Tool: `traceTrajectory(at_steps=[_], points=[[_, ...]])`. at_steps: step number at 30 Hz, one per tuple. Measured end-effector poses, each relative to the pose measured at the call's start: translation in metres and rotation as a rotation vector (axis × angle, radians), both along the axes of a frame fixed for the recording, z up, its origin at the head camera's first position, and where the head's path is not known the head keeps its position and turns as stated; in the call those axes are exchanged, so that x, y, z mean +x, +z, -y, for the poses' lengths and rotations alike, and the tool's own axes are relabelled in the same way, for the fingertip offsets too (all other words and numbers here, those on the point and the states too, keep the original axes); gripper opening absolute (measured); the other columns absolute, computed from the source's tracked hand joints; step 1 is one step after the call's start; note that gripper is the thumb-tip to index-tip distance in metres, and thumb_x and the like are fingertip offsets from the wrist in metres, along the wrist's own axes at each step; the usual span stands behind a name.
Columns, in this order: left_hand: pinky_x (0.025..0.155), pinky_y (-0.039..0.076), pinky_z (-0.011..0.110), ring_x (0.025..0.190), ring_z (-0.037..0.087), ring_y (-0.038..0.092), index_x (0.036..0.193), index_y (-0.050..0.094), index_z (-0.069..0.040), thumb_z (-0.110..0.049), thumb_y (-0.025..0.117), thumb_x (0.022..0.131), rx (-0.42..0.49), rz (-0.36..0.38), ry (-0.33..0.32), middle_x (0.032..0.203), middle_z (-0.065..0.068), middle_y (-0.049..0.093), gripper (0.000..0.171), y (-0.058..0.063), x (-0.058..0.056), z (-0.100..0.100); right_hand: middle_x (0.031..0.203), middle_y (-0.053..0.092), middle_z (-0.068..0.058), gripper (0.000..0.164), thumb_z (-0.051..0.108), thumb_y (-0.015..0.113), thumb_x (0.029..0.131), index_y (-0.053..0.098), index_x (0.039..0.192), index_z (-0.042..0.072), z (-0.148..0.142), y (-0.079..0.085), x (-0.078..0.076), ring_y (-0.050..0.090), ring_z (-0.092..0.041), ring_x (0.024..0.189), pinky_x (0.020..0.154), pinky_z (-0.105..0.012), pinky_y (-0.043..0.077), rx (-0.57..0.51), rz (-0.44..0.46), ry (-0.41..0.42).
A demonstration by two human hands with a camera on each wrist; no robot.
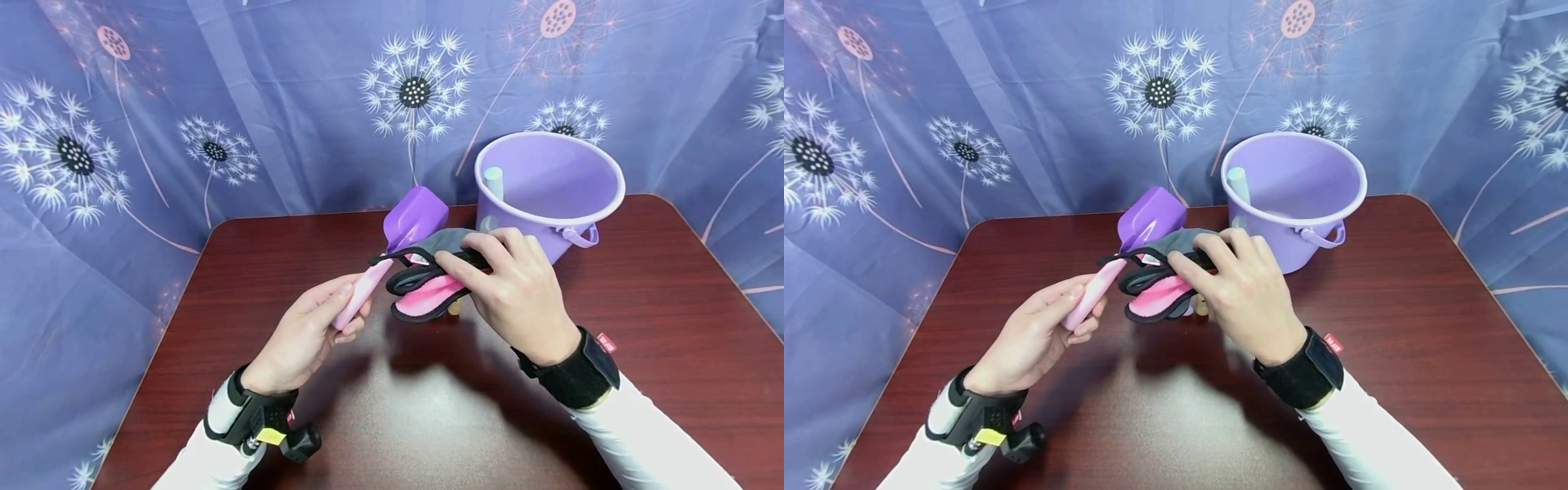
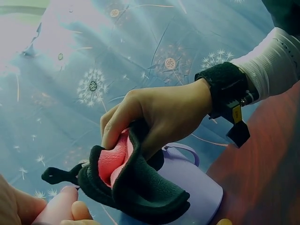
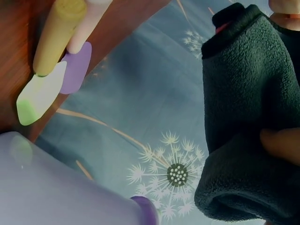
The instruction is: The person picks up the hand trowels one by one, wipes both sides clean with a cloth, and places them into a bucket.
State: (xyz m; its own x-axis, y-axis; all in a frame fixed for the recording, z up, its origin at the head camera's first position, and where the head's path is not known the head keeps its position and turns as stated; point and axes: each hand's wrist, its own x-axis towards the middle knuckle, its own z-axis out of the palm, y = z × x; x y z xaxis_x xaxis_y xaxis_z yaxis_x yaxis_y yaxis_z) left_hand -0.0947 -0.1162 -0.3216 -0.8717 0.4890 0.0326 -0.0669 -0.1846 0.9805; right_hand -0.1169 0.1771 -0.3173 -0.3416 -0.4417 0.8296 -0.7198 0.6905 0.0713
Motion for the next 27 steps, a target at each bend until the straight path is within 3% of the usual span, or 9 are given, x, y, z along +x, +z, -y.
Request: traceTrajectory(at_steps=[7,12,21,27], points=[[0.063,0.031,0.028,0.067,0.014,0.042,0.126,0.058,0.002,-0.016,0.04,0.116,0.02,0.013,-0.005,0.092,0.009,0.054,0.028,0.0,0.0,0.002,0.108,0.067,-0.02,0.03,0.002,0.061,0.099,0.078,0.121,0.013,-0.009,0.0,-0.004,0.056,-0.046,0.087,0.067,-0.056,0.042,-0.034,0.032,-0.044],[0.062,0.029,0.029,0.066,0.014,0.041,0.125,0.06,0.002,-0.017,0.041,0.116,0.004,0.0,-0.004,0.092,0.008,0.054,0.028,0.003,0.001,0.004,0.11,0.066,-0.022,0.032,0.001,0.066,0.095,0.077,0.123,0.012,-0.017,0.001,-0.007,0.056,-0.048,0.091,0.074,-0.06,0.044,-0.037,0.057,-0.072],[0.061,0.03,0.026,0.067,0.014,0.04,0.129,0.063,-0.002,-0.019,0.041,0.116,-0.014,-0.02,-0.044,0.091,0.008,0.053,0.03,0.008,0.001,0.011,0.112,0.067,-0.021,0.037,-0.003,0.072,0.089,0.078,0.121,0.014,-0.026,0.006,-0.011,0.054,-0.048,0.088,0.067,-0.059,0.043,-0.05,0.027,-0.11],[0.061,0.031,0.025,0.067,0.015,0.04,0.132,0.063,-0.003,-0.017,0.041,0.116,-0.042,-0.027,-0.056,0.091,0.008,0.053,0.031,0.01,0.001,0.014,0.11,0.067,-0.021,0.033,-0.002,0.072,0.092,0.079,0.119,0.014,-0.028,0.008,-0.011,0.055,-0.049,0.088,0.067,-0.059,0.043,-0.052,0.004,-0.129]])
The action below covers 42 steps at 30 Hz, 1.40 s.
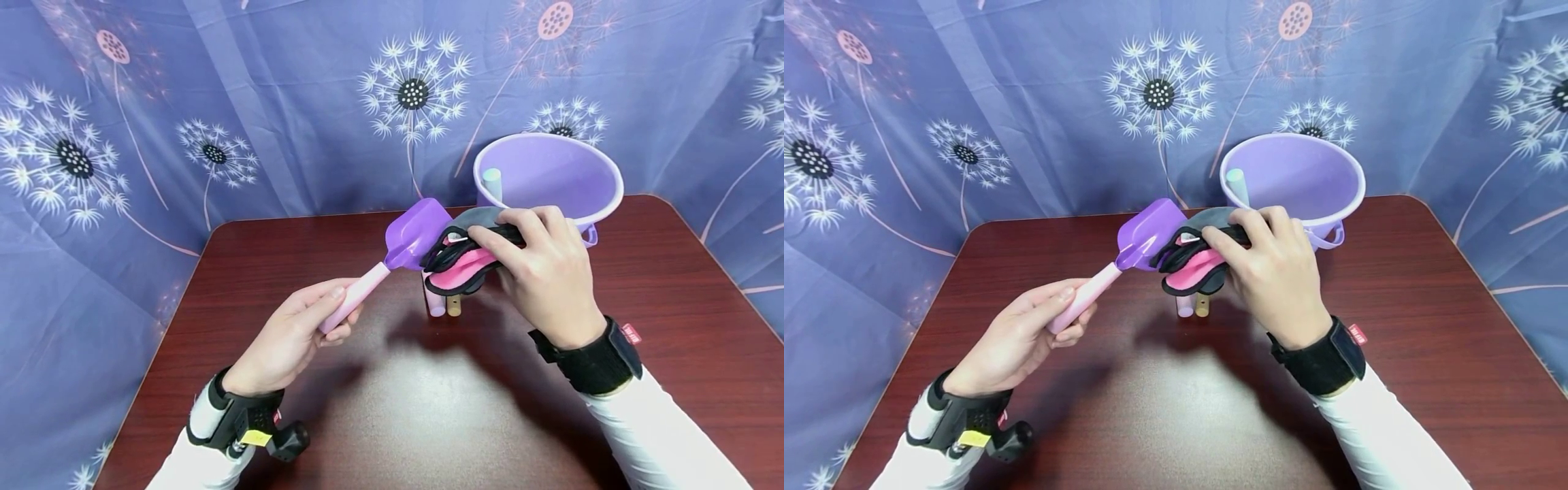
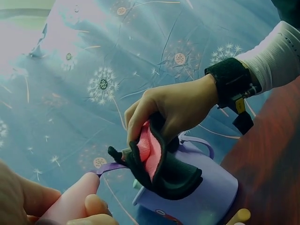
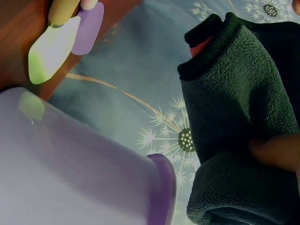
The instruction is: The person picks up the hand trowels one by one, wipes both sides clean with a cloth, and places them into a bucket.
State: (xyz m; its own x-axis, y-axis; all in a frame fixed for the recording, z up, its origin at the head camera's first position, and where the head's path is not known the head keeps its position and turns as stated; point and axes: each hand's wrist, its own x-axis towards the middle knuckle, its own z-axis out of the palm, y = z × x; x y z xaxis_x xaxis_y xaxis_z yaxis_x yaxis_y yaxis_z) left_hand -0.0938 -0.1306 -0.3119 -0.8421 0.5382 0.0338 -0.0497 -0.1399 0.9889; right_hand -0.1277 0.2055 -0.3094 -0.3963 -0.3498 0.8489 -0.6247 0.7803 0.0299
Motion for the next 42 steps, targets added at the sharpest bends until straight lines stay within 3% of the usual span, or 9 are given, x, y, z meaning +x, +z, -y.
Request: traceTrajectory(at_steps=[7,16,22,27,31,42], points=[[0.059,0.028,0.028,0.067,0.014,0.04,0.131,0.063,0.001,-0.015,0.042,0.116,-0.047,-0.035,0.007,0.09,0.01,0.053,0.031,0.002,0.0,0.001,0.109,0.067,-0.021,0.033,-0.004,0.071,0.092,0.079,0.118,0.015,-0.003,0.002,0.001,0.055,-0.048,0.087,0.066,-0.059,0.042,0.001,-0.007,-0.033],[0.063,0.039,0.022,0.07,0.011,0.044,0.135,0.062,0.006,-0.015,0.048,0.113,-0.168,-0.06,0.056,0.089,0.013,0.055,0.033,0.007,0.002,0.0,0.108,0.066,-0.02,0.031,-0.003,0.068,0.094,0.079,0.118,0.013,-0.004,0.004,0.001,0.055,-0.048,0.087,0.065,-0.058,0.043,0.048,-0.006,-0.056],[0.066,0.041,0.022,0.073,0.011,0.045,0.136,0.063,0.003,-0.017,0.049,0.113,-0.211,-0.088,0.064,0.089,0.01,0.055,0.033,0.007,0.003,-0.001,0.108,0.065,-0.022,0.027,0.002,0.071,0.095,0.078,0.119,0.01,-0.001,0.002,0.001,0.054,-0.047,0.086,0.068,-0.058,0.046,0.095,0.007,-0.009],[0.066,0.04,0.021,0.074,0.011,0.046,0.137,0.064,0.001,-0.016,0.049,0.113,-0.224,-0.093,0.076,0.089,0.01,0.054,0.033,0.004,0.003,-0.003,0.106,0.064,-0.021,0.025,0.005,0.064,0.097,0.077,0.118,0.011,0.006,-0.001,0.003,0.054,-0.046,0.084,0.07,-0.057,0.048,0.117,0.015,0.03],[0.066,0.039,0.021,0.074,0.011,0.045,0.136,0.063,0.001,-0.015,0.05,0.113,-0.227,-0.1,0.086,0.088,0.01,0.053,0.031,0.003,0.003,-0.004,0.105,0.064,-0.02,0.031,0.001,0.056,0.099,0.078,0.119,0.011,0.012,-0.004,0.005,0.053,-0.044,0.083,0.069,-0.056,0.048,0.128,0.033,0.059],[0.063,0.037,0.026,0.069,0.016,0.042,0.133,0.066,-0.003,-0.014,0.051,0.113,-0.294,-0.184,0.111,0.086,0.014,0.052,0.027,0.001,0.002,-0.008,0.109,0.064,-0.019,0.039,-0.002,0.052,0.095,0.077,0.123,0.011,0.02,-0.01,0.01,0.057,-0.041,0.089,0.069,-0.049,0.048,0.148,0.079,0.147]])
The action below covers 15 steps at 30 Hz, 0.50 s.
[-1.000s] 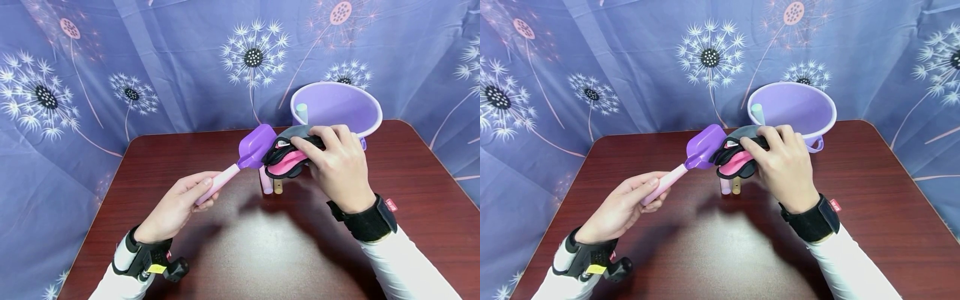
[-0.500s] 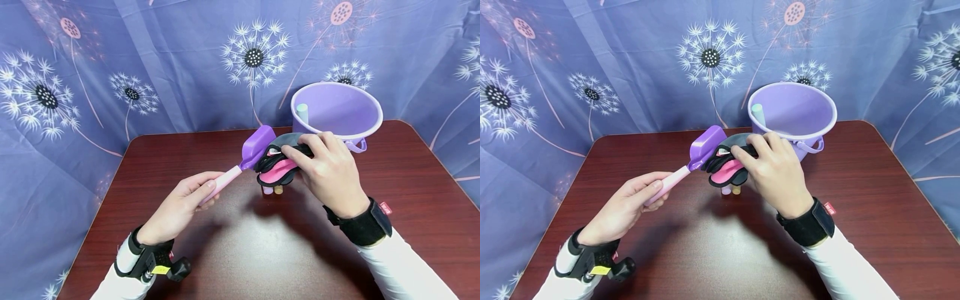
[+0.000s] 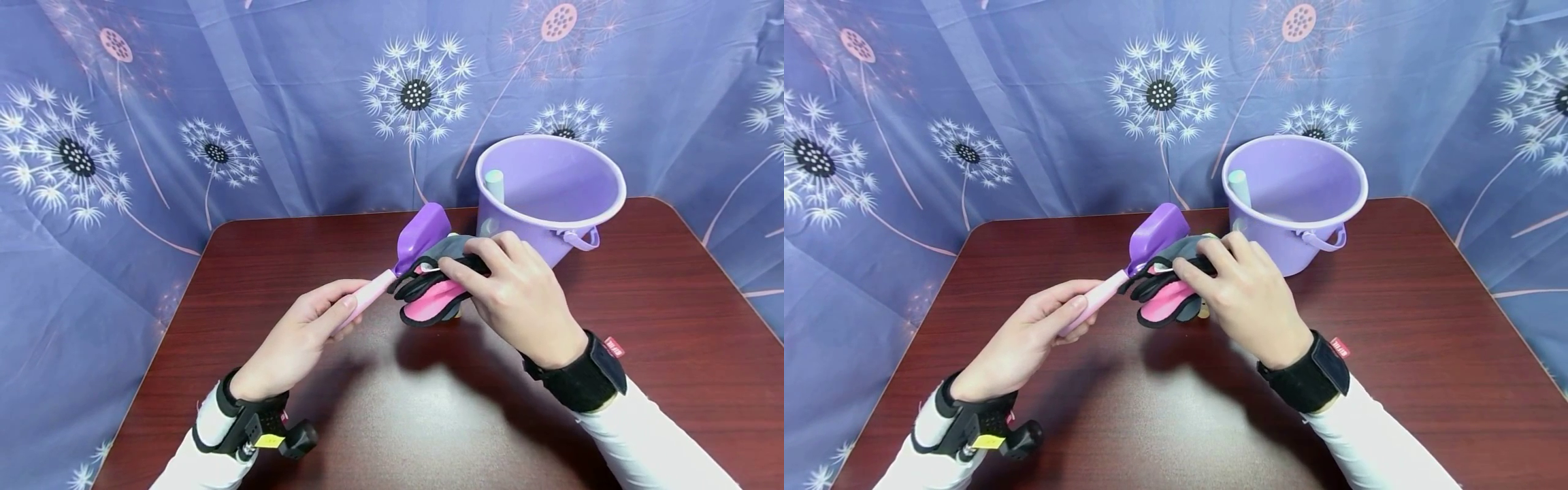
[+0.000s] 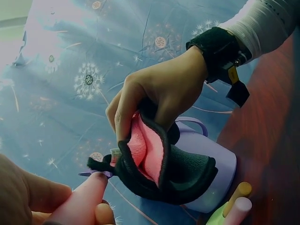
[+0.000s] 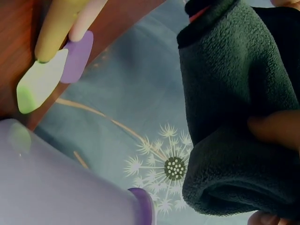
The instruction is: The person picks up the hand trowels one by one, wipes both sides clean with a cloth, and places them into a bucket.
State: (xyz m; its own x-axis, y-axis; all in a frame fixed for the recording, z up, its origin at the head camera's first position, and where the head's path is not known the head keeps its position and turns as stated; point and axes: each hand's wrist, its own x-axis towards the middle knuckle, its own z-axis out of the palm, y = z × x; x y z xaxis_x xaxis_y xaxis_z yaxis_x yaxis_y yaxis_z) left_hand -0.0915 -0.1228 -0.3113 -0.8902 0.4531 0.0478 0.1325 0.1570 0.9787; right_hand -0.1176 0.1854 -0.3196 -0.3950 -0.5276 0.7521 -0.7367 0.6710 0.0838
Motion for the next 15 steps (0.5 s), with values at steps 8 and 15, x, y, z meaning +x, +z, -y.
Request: traceTrajectory(at_steps=[8,15], points=[[0.074,0.044,0.025,0.089,0.022,0.053,0.136,0.066,-0.006,-0.014,0.052,0.112,-0.03,-0.043,0.002,0.095,0.014,0.056,0.028,-0.002,-0.001,-0.0008,0.111,0.064,-0.017,0.044,-0.002,0.06,0.088,0.076,0.126,0.012,0.0015,-0.0024,0.0023,0.056,-0.039,0.092,0.075,-0.047,0.049,-0.031,0.101,0.059],[0.093,0.051,0.031,0.108,0.028,0.062,0.139,0.066,-0.013,-0.017,0.055,0.112,-0.075,-0.106,-0.007,0.116,0.002,0.068,0.03,-0.0008,-0.0012,-0.0017,0.108,0.064,-0.013,0.047,-0.003,0.068,0.083,0.076,0.126,0.012,0.004,-0.0045,0.0025,0.058,-0.033,0.094,0.079,-0.043,0.048,-0.125,0.184,0.109]])
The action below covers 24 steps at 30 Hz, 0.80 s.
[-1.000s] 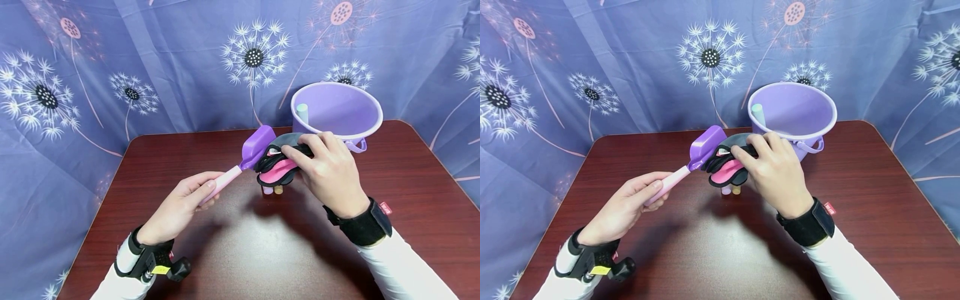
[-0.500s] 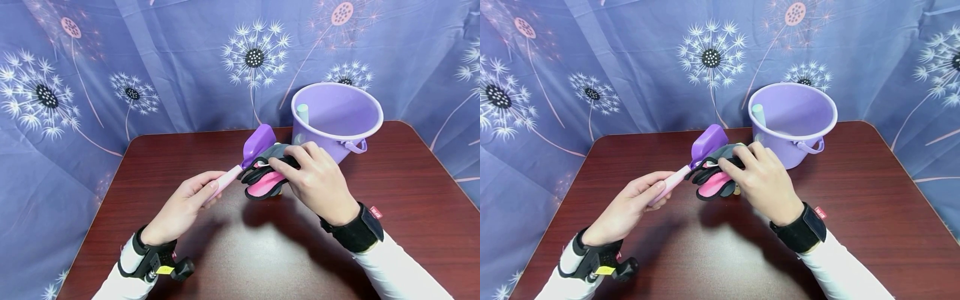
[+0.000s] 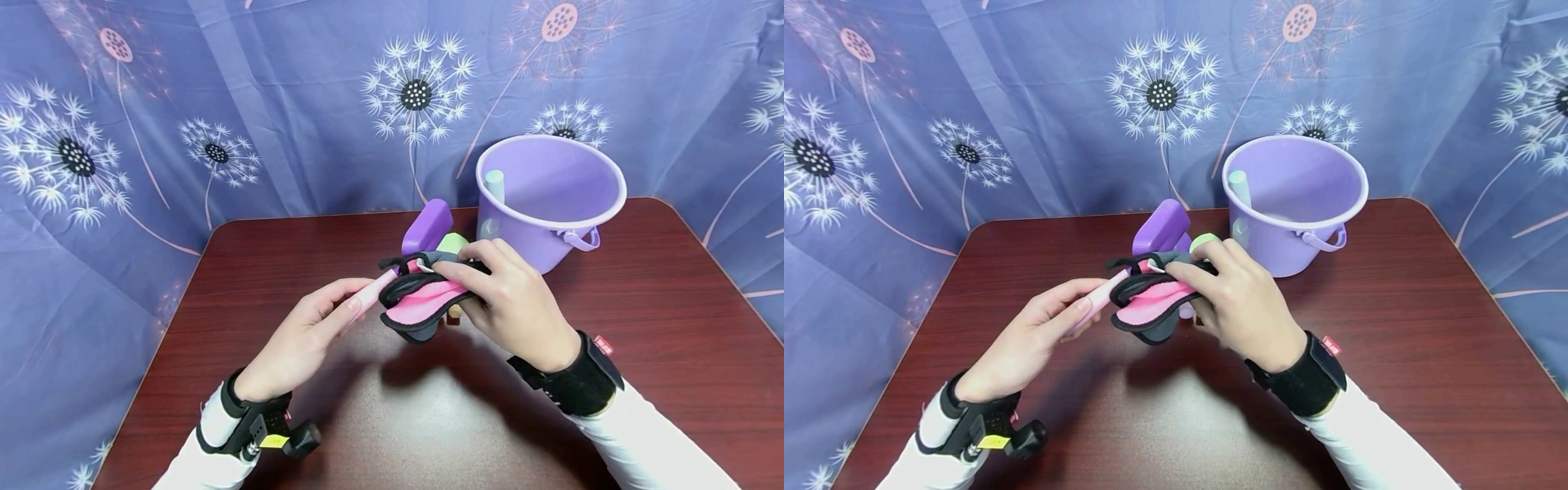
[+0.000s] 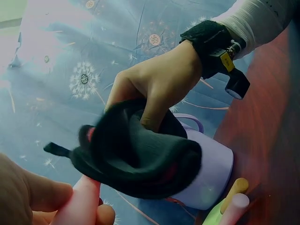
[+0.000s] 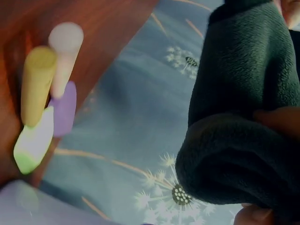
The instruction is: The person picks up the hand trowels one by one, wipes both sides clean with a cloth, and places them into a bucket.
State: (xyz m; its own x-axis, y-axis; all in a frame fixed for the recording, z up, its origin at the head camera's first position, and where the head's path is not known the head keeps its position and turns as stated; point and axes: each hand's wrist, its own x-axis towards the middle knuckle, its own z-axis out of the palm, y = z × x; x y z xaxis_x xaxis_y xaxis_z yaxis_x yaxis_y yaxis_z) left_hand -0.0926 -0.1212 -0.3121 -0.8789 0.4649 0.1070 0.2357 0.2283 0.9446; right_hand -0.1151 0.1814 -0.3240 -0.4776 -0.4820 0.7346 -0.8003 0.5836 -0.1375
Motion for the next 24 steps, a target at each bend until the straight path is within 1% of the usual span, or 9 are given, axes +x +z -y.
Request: traceTrajectory(at_steps=[2,5,8,13,16,19,21,23,24], points=[[0.1,0.051,0.033,0.116,0.028,0.063,0.14,0.066,-0.015,-0.017,0.056,0.112,0.01,0.0,-0.008,0.125,0.0,0.07,0.03,0.0,0.0,-0.001,0.107,0.065,-0.01,0.046,-0.002,0.069,0.083,0.076,0.126,0.013,0.001,-0.001,0.001,0.06,-0.031,0.096,0.082,-0.041,0.048,-0.042,0.04,0.01],[0.107,0.048,0.035,0.126,0.023,0.062,0.141,0.065,-0.02,-0.02,0.057,0.111,0.012,0.0,-0.011,0.133,-0.004,0.069,0.031,0.0,0.0,-0.001,0.109,0.068,-0.006,0.043,-0.001,0.071,0.084,0.076,0.125,0.012,0.001,-0.002,0.002,0.063,-0.024,0.099,0.086,-0.035,0.048,-0.102,0.134,0.01],[0.109,0.046,0.035,0.128,0.017,0.06,0.142,0.065,-0.025,-0.024,0.057,0.112,-0.008,-0.019,-0.001,0.135,-0.008,0.068,0.032,-0.001,-0.001,-0.002,0.113,0.07,-0.001,0.039,-0.002,0.073,0.086,0.075,0.123,0.01,0.003,-0.004,0.003,0.065,-0.018,0.103,0.092,-0.029,0.049,-0.167,0.233,0.015],[0.11,0.045,0.041,0.128,0.014,0.06,0.142,0.065,-0.027,-0.025,0.057,0.112,-0.01,-0.027,0.002,0.135,-0.009,0.069,0.032,-0.003,-0.001,-0.003,0.108,0.07,0.004,0.036,-0.005,0.075,0.085,0.072,0.117,0.01,0.008,-0.01,0.002,0.064,-0.013,0.098,0.09,-0.022,0.048,-0.28,0.371,0.013],[0.111,0.044,0.049,0.13,0.013,0.059,0.141,0.066,-0.03,-0.03,0.057,0.112,-0.013,-0.006,0.012,0.135,-0.01,0.068,0.031,-0.003,-0.001,-0.004,0.109,0.072,0.004,0.045,-0.009,0.074,0.083,0.071,0.123,0.011,0.01,-0.012,0.001,0.065,-0.014,0.096,0.09,-0.022,0.048,-0.345,0.46,0.008],[0.111,0.044,0.051,0.131,0.011,0.058,0.14,0.066,-0.033,-0.035,0.057,0.112,-0.032,0.002,0.025,0.137,-0.013,0.067,0.03,-0.003,-0.001,-0.004,0.108,0.073,0.004,0.045,-0.009,0.073,0.087,0.071,0.126,0.014,0.011,-0.012,0.001,0.066,-0.015,0.097,0.089,-0.024,0.05,-0.421,0.594,0.016],[0.11,0.045,0.049,0.13,0.011,0.059,0.14,0.066,-0.034,-0.036,0.057,0.111,-0.037,0.002,0.027,0.137,-0.013,0.068,0.031,-0.003,-0.001,-0.004,0.107,0.073,0.002,0.038,-0.004,0.073,0.093,0.071,0.126,0.013,0.01,-0.012,0.0,0.068,-0.016,0.095,0.087,-0.026,0.053,-0.473,0.686,0.026],[0.108,0.046,0.046,0.128,0.013,0.06,0.141,0.066,-0.032,-0.034,0.058,0.111,-0.044,-0.01,0.026,0.134,-0.011,0.069,0.031,-0.004,-0.001,-0.004,0.102,0.073,0.0,0.024,0.005,0.074,0.098,0.072,0.121,0.013,0.009,-0.011,-0.001,0.07,-0.018,0.091,0.082,-0.027,0.055,-0.52,0.768,0.026],[0.106,0.047,0.043,0.126,0.014,0.061,0.142,0.066,-0.031,-0.031,0.058,0.111,-0.047,-0.014,0.024,0.132,-0.01,0.069,0.031,-0.005,-0.002,-0.003,0.101,0.074,-0.002,0.021,0.01,0.074,0.1,0.072,0.12,0.012,0.008,-0.011,-0.001,0.071,-0.019,0.09,0.08,-0.028,0.056,-0.538,0.803,0.022]])
